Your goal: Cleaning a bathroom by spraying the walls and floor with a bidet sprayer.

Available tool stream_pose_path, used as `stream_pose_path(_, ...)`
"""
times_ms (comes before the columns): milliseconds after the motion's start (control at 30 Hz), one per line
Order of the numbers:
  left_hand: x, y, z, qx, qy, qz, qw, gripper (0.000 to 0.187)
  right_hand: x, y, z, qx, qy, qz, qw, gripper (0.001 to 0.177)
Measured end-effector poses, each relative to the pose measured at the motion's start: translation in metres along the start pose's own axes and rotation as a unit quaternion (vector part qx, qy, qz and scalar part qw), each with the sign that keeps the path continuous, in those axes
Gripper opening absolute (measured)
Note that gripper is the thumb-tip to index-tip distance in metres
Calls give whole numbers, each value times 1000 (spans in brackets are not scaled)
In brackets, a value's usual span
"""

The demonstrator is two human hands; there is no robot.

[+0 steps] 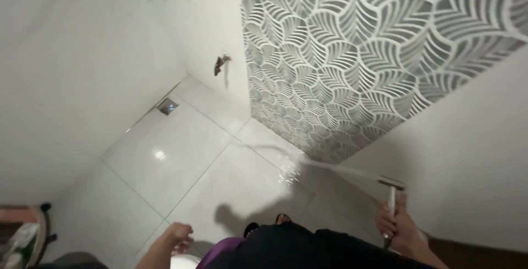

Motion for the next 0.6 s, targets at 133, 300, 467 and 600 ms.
stream_pose_path(133,-21,-36,2,-10,-22,-30,999,40,38,7,12,-6,70,5,998,73)
stream_pose_path(300,-30,-39,9,1,-35,-51,998,40,77,3,35,18,110,-4,994,76)
stream_pose_path(467,-5,-1,33,-15,-18,-16,1000,44,83,-2,21,43,161,12,986,73)
stream_pose_path(600,11,12,67,12,8,22,1000,44,66,-11,-17,52,140,14,989,75)
Point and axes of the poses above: each hand's wrist, its own x-axis towards the middle knuckle, its own z-axis out of the back of the hand, y = z × x, the point moved 8 cm from there along x, towards the middle knuckle, and after that the axes turned 8 degrees about y, right-handed, at the moved point
